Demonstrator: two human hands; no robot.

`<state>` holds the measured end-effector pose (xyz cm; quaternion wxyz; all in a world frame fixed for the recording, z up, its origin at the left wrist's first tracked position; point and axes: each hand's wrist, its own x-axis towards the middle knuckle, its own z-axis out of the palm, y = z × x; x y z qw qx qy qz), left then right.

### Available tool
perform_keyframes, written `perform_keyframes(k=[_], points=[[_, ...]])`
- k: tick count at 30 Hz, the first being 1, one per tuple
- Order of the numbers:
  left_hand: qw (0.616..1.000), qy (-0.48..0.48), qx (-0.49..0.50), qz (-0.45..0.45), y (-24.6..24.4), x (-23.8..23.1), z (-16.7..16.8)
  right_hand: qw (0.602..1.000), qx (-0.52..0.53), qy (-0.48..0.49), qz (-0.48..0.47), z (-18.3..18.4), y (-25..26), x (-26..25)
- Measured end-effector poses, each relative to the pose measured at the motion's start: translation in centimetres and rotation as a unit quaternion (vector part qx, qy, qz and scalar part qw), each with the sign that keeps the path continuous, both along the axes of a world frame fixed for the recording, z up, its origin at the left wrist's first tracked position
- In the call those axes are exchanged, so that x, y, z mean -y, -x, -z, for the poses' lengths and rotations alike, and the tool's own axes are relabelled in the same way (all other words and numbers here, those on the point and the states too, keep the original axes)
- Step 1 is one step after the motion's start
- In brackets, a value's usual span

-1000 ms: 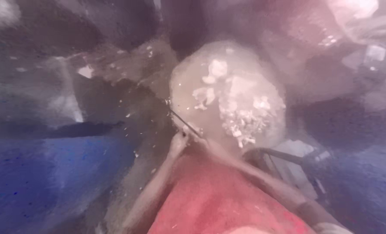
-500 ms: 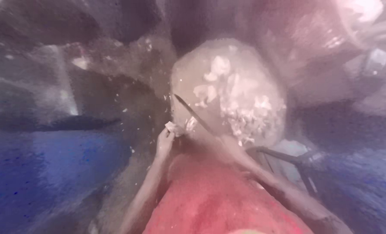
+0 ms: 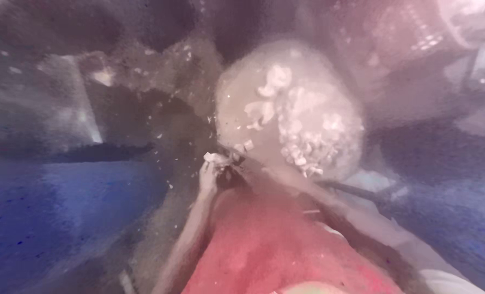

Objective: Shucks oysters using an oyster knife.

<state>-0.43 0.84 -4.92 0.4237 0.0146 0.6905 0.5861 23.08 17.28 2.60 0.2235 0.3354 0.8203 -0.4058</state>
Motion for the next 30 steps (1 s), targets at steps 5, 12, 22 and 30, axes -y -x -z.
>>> perform_keyframes(k=[5, 12, 22, 30], points=[[0.999, -0.009, 0.036, -0.02, 0.6, 1.7, 1.1, 0.998, 0.031, -0.03, 0.041, -3.1, 0.5, 1.4], [0.986, -0.097, 0.093, -0.096, 0.5, -1.1, 0.0, 0.935, -0.014, 0.249, 0.25, 3.5, -2.6, 2.7], [0.838, 0.263, -0.291, 0.378, 0.1, -4.2, -2.3, 0.949, -0.198, 0.021, 0.245, -3.4, -0.3, 3.5], [0.907, 0.178, -0.277, 0.262, -1.1, -0.5, -0.1, 0.85, -0.288, 0.265, 0.353, 0.3, -0.7, 6.0]])
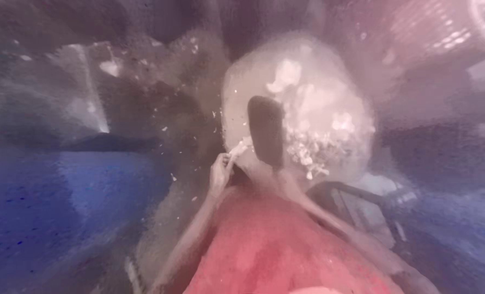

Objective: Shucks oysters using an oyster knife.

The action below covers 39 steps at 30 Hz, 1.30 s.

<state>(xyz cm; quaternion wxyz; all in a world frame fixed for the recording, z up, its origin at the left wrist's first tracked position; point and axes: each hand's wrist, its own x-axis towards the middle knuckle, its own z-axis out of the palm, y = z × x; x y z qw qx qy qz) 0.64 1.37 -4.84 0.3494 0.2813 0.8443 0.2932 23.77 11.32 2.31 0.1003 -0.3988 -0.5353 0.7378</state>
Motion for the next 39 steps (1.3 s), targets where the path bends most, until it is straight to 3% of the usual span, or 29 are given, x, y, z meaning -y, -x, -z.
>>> perform_keyframes(k=[2, 4, 5, 9, 11, 13, 15, 18, 19, 20, 23, 25, 28, 31, 33, 36, 39], points=[[1.0, 0.02, -0.006, 0.0, 0.2, -0.4, -0.2, 0.997, 0.019, -0.035, -0.058, 0.1, 0.4, -0.3], [0.999, 0.041, -0.006, 0.01, 0.3, -0.9, -0.4, 0.969, 0.163, -0.016, -0.186, 1.3, 0.2, -1.8], [0.999, 0.04, 0.007, 0.019, 0.4, -1.1, -0.5, 0.959, 0.203, 0.01, -0.2, 1.7, -0.2, -2.0], [0.967, -0.084, 0.196, 0.142, 2.5, -3.9, -2.1, 0.99, 0.142, 0.004, -0.024, 1.4, -5.4, -1.1], [0.96, -0.057, 0.15, 0.228, 4.2, -7.4, -3.8, 0.983, 0.173, -0.035, -0.044, 0.5, -9.3, -1.5], [0.973, -0.023, 0.024, 0.226, 4.3, -12.0, -5.7, 0.944, 0.263, -0.071, -0.186, 0.0, -13.6, -3.4], [0.978, -0.012, -0.024, 0.206, 3.1, -15.7, -7.5, 0.882, 0.338, -0.096, -0.313, 0.1, -16.0, -4.6], [0.955, -0.054, 0.037, 0.288, 0.7, -19.6, -10.5, 0.827, 0.382, -0.177, -0.373, -1.4, -14.2, -4.0], [0.944, -0.094, 0.083, 0.305, 0.1, -20.6, -10.1, 0.815, 0.387, -0.215, -0.375, -1.9, -12.7, -3.4], [0.937, -0.122, 0.08, 0.319, -0.2, -21.6, -9.5, 0.815, 0.376, -0.241, -0.37, -2.3, -10.8, -2.6], [0.897, -0.08, -0.158, 0.405, -0.6, -24.9, -11.1, 0.887, 0.279, -0.188, -0.317, -1.8, -4.7, -1.7], [0.917, -0.02, -0.181, 0.354, -0.9, -25.7, -13.6, 0.933, 0.193, -0.114, -0.283, 1.2, -1.6, -2.1], [0.943, -0.046, -0.185, 0.273, 2.1, -23.8, -15.1, 0.976, 0.162, -0.035, -0.142, 2.7, -1.5, -2.2], [0.967, -0.059, -0.101, 0.228, 4.8, -17.6, -16.0, 0.97, 0.221, -0.102, -0.003, 4.6, -5.2, -3.9], [0.982, -0.044, -0.031, 0.181, 4.3, -13.5, -14.5, 0.957, 0.242, -0.157, 0.026, 4.7, -7.1, -5.6], [0.994, -0.002, 0.0, 0.111, 2.1, -9.1, -8.2, 0.948, 0.204, -0.245, 0.009, -1.4, -5.6, -7.4], [0.99, 0.036, -0.035, 0.131, -0.2, -7.0, -3.6, 0.958, -0.038, -0.265, 0.1, -10.0, -1.6, -6.9]])
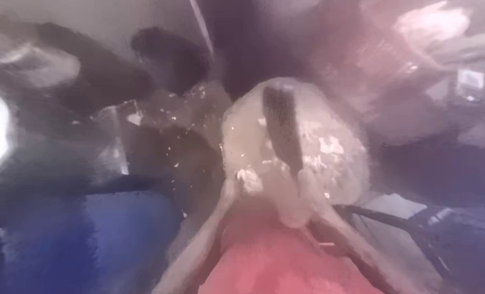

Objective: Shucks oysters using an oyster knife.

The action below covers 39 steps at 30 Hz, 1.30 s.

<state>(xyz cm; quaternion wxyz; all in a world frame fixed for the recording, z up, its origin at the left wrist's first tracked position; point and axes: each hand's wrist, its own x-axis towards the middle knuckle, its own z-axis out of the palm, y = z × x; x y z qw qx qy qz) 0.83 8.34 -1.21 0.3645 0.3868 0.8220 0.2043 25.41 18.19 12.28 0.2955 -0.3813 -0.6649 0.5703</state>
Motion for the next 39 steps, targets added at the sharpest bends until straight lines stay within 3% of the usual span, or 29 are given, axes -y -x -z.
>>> perform_keyframes(k=[1, 3, 5, 6, 8, 10, 13, 15, 17, 19, 22, 24, 26, 27, 31, 33, 35, 36, 39], points=[[1.0, 0.012, -0.005, -0.001, -0.7, 0.4, 0.1, 0.998, -0.063, 0.012, 0.01, -2.2, 1.4, 0.9], [0.999, 0.034, -0.01, -0.003, -1.2, 0.2, 0.0, 0.997, -0.071, -0.008, 0.004, -1.3, 2.2, 2.9], [1.0, -0.015, -0.007, -0.009, -1.3, 0.9, 0.7, 0.991, 0.121, -0.028, -0.039, 3.9, 2.3, 5.0], [0.998, -0.058, -0.007, -0.01, -1.2, 1.2, 1.4, 0.975, 0.2, 0.011, -0.093, 7.2, 2.5, 5.4], [0.999, -0.043, -0.007, 0.007, -1.3, 1.9, 0.9, 0.924, 0.305, 0.158, -0.168, 10.8, 2.6, 5.3], [0.999, -0.052, 0.008, 0.008, -0.6, 3.7, 0.0, 0.929, 0.293, 0.185, -0.132, 10.9, 2.6, 4.9], [0.997, -0.068, 0.03, -0.035, 0.6, 8.1, 0.1, 0.963, 0.259, 0.062, -0.044, 9.6, 0.3, 5.3], [0.994, -0.063, 0.022, -0.084, 1.8, 10.0, 0.3, 0.94, 0.331, 0.029, -0.076, 11.0, -1.3, 3.7], [0.989, -0.062, 0.013, -0.136, 2.5, 11.6, 0.5, 0.902, 0.396, 0.089, -0.147, 10.8, -1.8, 1.7], [0.984, -0.061, 0.005, -0.17, 3.4, 11.8, 0.6, 0.923, 0.341, 0.069, -0.164, 8.4, -0.8, 0.8], [0.982, -0.026, 0.034, -0.182, 3.4, 12.6, 0.7, 0.981, 0.16, -0.003, -0.107, 5.8, 0.8, 4.6], [0.98, -0.025, 0.056, -0.189, 3.4, 12.0, 0.8, 0.963, 0.217, -0.032, -0.155, 7.6, 0.7, 4.6], [0.981, -0.027, 0.061, -0.182, 3.1, 12.1, 1.1, 0.901, 0.369, 0.026, -0.228, 10.5, 0.4, 2.9], [0.981, -0.021, 0.066, -0.181, 3.0, 12.3, 1.0, 0.894, 0.384, 0.046, -0.227, 10.8, 0.4, 2.8], [0.975, -0.013, 0.107, -0.193, 2.5, 12.5, 1.2, 0.972, 0.182, 0.08, -0.123, 6.8, 1.6, 5.5], [0.973, -0.022, 0.121, -0.193, 2.3, 12.2, 1.2, 0.962, 0.203, 0.099, -0.154, 8.5, 1.3, 5.7], [0.974, -0.016, 0.13, -0.186, 1.8, 12.1, 0.8, 0.914, 0.315, 0.121, -0.224, 10.6, 0.8, 4.7], [0.973, -0.012, 0.133, -0.187, 2.0, 11.8, 0.7, 0.909, 0.326, 0.121, -0.229, 10.3, 1.0, 4.5], [0.97, -0.011, 0.153, -0.19, 1.7, 12.0, 0.8, 0.969, 0.162, 0.086, -0.165, 8.7, 1.2, 6.4]])
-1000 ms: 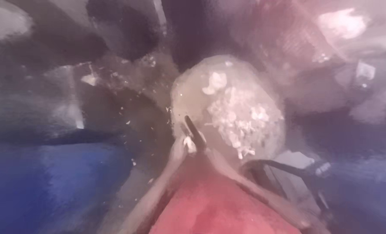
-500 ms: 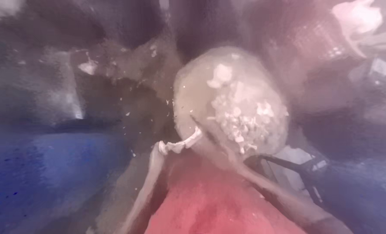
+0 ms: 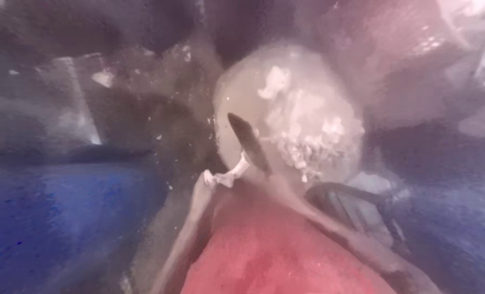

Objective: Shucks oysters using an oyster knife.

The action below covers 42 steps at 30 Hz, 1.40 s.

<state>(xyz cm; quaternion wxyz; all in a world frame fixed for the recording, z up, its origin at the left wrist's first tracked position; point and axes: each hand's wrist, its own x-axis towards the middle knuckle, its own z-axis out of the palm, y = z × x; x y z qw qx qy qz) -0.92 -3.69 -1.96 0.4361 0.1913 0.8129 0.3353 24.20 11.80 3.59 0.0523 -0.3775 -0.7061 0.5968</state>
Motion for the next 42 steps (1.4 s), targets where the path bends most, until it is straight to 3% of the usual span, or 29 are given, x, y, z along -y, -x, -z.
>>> perform_keyframes(k=[2, 4, 6, 9, 11, 13, 15, 16, 19, 20, 22, 24, 27, 29, 31, 33, 36, 38, 40, 42], points=[[1.0, -0.016, 0.016, -0.013, 0.0, -0.3, 0.0, 0.999, -0.042, 0.01, -0.001, 0.9, -0.1, 0.6], [0.999, -0.019, 0.032, -0.026, -0.6, -0.8, -0.2, 0.99, 0.11, 0.043, -0.074, 2.0, -0.2, -0.8], [0.997, -0.042, 0.053, -0.042, -0.9, -1.1, -0.3, 0.981, 0.167, 0.035, -0.089, 1.5, 0.5, -1.7], [0.994, -0.06, 0.077, -0.058, -1.9, -1.0, -0.4, 0.999, 0.009, -0.012, -0.041, -0.5, 0.6, -0.2], [0.991, -0.078, 0.09, -0.067, -2.2, -1.7, -0.2, 0.998, -0.02, 0.011, -0.066, 1.9, 0.0, 0.1], [0.983, -0.115, 0.108, -0.096, -2.9, -2.4, -0.2, 0.985, 0.115, 0.06, -0.116, 3.8, -1.0, -1.4], [0.974, -0.149, 0.116, -0.127, -3.4, -3.8, -0.8, 0.979, 0.185, 0.026, -0.077, 2.3, -0.6, -3.2], [0.975, -0.146, 0.112, -0.124, -3.8, -4.0, -0.8, 0.985, 0.167, -0.014, -0.046, 0.7, -0.4, -3.4], [0.988, -0.114, 0.09, -0.057, -4.5, -4.4, 1.0, 0.996, -0.013, -0.078, 0.033, -1.8, 0.0, -1.7], [0.988, -0.116, 0.091, -0.046, -4.5, -4.5, 1.6, 0.998, -0.014, -0.069, 0.006, -0.6, -0.4, -1.3], [0.984, -0.135, 0.103, -0.062, -5.2, -4.5, 2.0, 0.992, 0.106, -0.006, -0.074, 2.2, -1.3, -1.6], [0.975, -0.157, 0.122, -0.102, -5.7, -5.1, 1.6, 0.981, 0.181, 0.01, -0.072, 1.1, -0.7, -2.8], [0.958, -0.182, 0.175, -0.136, -6.8, -4.8, 1.7, 0.998, 0.012, -0.041, 0.049, -1.5, 0.1, -1.1], [0.967, -0.168, 0.147, -0.124, -7.3, -5.4, 2.0, 0.997, -0.045, -0.032, 0.051, -0.6, 0.0, -0.1], [0.982, -0.142, 0.087, -0.088, -7.2, -5.8, 2.0, 0.995, 0.081, 0.018, -0.053, 2.4, -1.1, -0.9], [0.995, -0.103, 0.005, 0.004, -6.3, -6.2, 1.4, 0.982, 0.172, 0.04, -0.071, 2.1, -1.0, -1.8], [0.974, -0.002, -0.149, 0.172, -4.1, -6.3, 1.4, 0.999, 0.035, -0.022, 0.006, -2.5, -0.6, -0.9], [0.965, 0.005, -0.197, 0.174, -3.3, -6.6, 1.8, 0.997, -0.046, -0.067, -0.003, -1.6, -1.0, -0.1], [0.975, 0.0, -0.186, 0.119, -3.5, -6.5, 1.3, 0.996, 0.049, -0.01, -0.077, 1.7, -1.9, -0.7], [0.993, -0.042, -0.107, 0.022, -3.7, -5.7, 0.9, 0.984, 0.145, 0.055, -0.084, 1.8, -1.6, -1.5]])
